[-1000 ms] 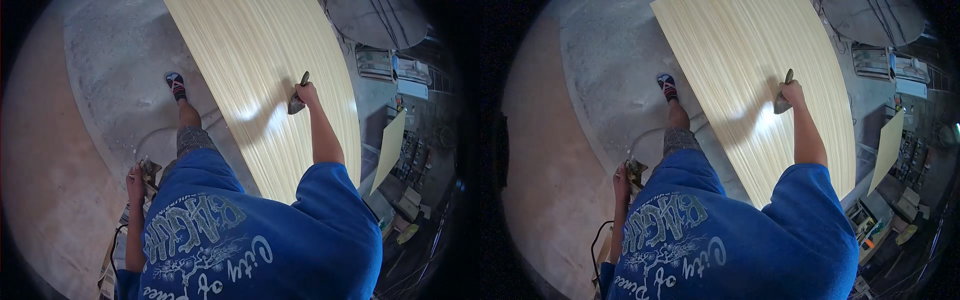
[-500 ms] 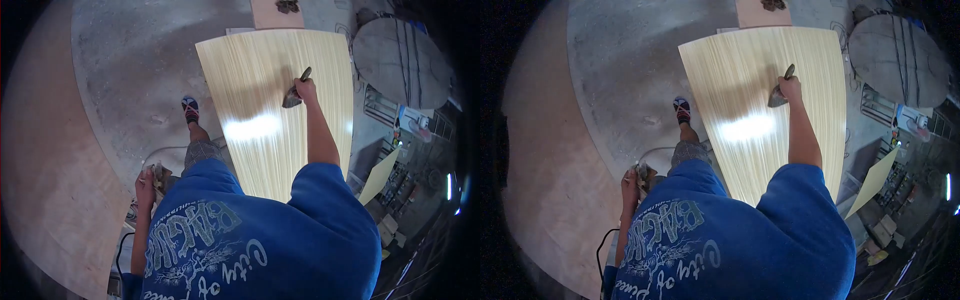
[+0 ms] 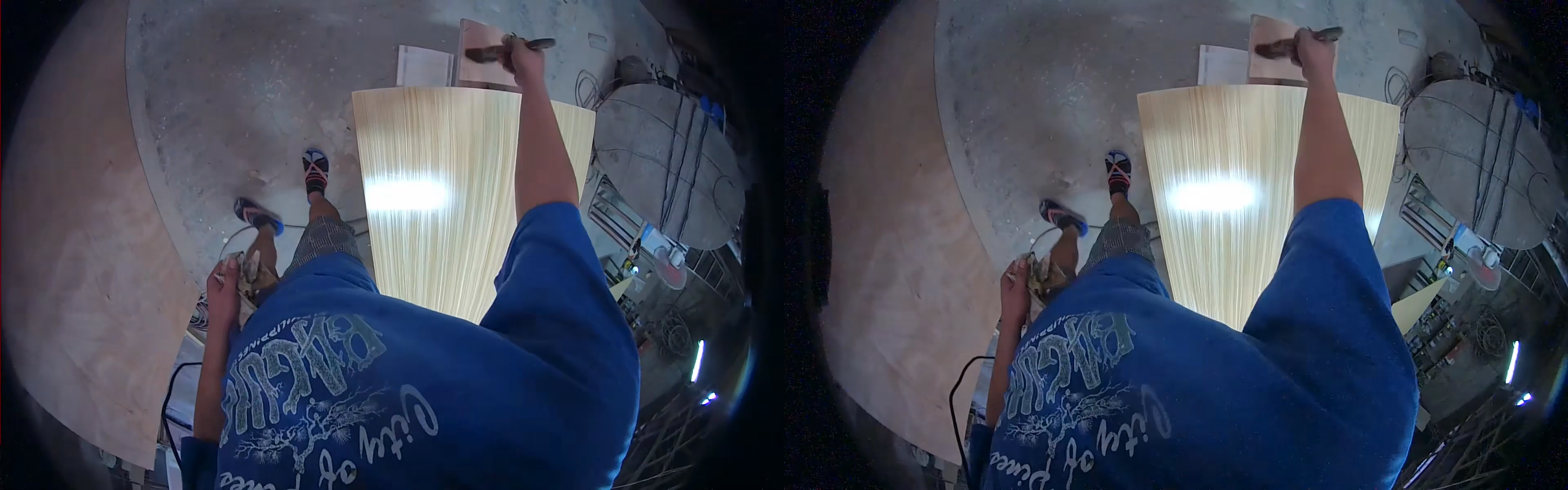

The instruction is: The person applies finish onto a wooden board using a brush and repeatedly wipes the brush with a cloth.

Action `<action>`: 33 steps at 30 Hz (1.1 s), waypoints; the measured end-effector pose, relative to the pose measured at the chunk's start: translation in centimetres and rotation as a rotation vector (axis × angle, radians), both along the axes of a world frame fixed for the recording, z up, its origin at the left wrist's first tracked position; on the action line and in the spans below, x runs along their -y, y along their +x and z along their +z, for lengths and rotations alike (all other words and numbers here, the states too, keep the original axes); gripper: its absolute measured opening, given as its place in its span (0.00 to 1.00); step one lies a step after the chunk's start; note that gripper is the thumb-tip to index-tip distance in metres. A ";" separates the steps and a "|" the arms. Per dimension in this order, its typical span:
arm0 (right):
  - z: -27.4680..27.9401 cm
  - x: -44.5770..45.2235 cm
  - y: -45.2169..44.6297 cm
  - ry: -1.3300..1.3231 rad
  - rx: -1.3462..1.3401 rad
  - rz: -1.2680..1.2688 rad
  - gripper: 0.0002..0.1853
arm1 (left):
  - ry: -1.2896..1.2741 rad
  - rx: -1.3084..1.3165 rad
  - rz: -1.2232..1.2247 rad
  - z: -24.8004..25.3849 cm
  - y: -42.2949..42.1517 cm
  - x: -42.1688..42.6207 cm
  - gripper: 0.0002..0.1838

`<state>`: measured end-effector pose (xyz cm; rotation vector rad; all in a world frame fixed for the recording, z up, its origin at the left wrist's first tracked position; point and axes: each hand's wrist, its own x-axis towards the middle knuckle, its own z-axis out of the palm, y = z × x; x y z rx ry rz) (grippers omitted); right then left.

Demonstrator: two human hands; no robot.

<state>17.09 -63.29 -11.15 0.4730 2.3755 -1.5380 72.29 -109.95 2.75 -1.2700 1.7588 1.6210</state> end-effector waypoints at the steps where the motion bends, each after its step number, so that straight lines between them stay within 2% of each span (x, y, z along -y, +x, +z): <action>1: 1.2 1.1 -0.3 -0.051 -0.016 -0.051 0.09 | 0.031 -0.003 0.041 -0.4 -0.5 0.4 0.22; 3: 4.1 3.1 -0.5 -0.155 -0.067 -0.160 0.08 | 0.092 -0.028 0.115 -1.1 -2.2 2.0 0.23; 4: 5.9 3.9 0.3 -0.179 -0.130 -0.108 0.08 | 0.096 -0.026 0.143 -1.0 -3.5 2.9 0.22; 5: 7.7 5.1 1.7 -0.170 -0.169 -0.226 0.08 | 0.106 -0.039 0.199 -0.8 -5.1 3.9 0.23; 7: 10.4 4.9 4.7 -0.176 -0.227 -0.174 0.09 | 0.128 -0.074 0.274 0.0 -9.2 5.8 0.23; 10: 12.9 2.9 10.8 -0.192 -0.227 -0.327 0.09 | 0.194 -0.253 0.383 1.5 -15.5 9.8 0.21; 12: 13.7 0.9 16.7 -0.191 -0.263 -0.415 0.20 | 0.374 -0.384 0.403 2.0 -19.6 14.0 0.21; 13: 14.7 0.8 20.1 -0.125 -0.259 -0.570 0.25 | 0.435 -0.446 0.372 2.2 -21.5 16.1 0.21; 16: 14.7 -3.1 31.7 0.018 -0.157 -0.848 0.24 | 0.558 -0.530 0.285 4.7 -27.7 20.1 0.22; 18: 16.8 -0.2 38.0 -0.003 -0.153 -1.107 0.25 | 0.632 -0.576 0.220 4.5 -30.7 22.0 0.22; 23: 19.0 7.1 51.6 0.179 -0.019 -1.180 0.28 | 0.562 -0.503 0.151 9.5 -34.1 19.0 0.24; 24: 18.7 9.0 53.2 0.288 0.011 -1.199 0.23 | 0.533 -0.465 0.034 11.4 -35.2 17.6 0.27; 25: 15.4 8.5 55.4 0.456 0.131 -1.087 0.19 | 0.588 -0.445 -0.026 11.4 -36.8 16.3 0.28; 26: 15.0 11.0 56.7 0.578 0.033 -1.040 0.17 | 0.626 -0.415 -0.094 12.8 -37.6 15.5 0.29; 27: 15.6 14.0 56.8 0.605 0.060 -1.140 0.18 | 0.655 -0.382 -0.158 13.7 -38.3 14.8 0.30; 29: 16.2 19.4 57.0 0.491 -0.098 -1.294 0.18 | 0.735 -0.430 -0.362 13.2 -41.0 15.5 0.31; 31: 17.1 23.8 57.9 0.471 -0.093 -1.317 0.18 | 0.704 -0.415 -0.373 14.9 -41.7 15.5 0.32; 32: 17.4 22.7 56.3 0.539 -0.077 -1.343 0.17 | 0.679 -0.414 -0.374 16.1 -44.4 12.4 0.32; 33: 17.2 22.5 55.8 0.610 -0.062 -1.365 0.17 | 0.586 -0.462 -0.493 16.0 -45.9 10.6 0.32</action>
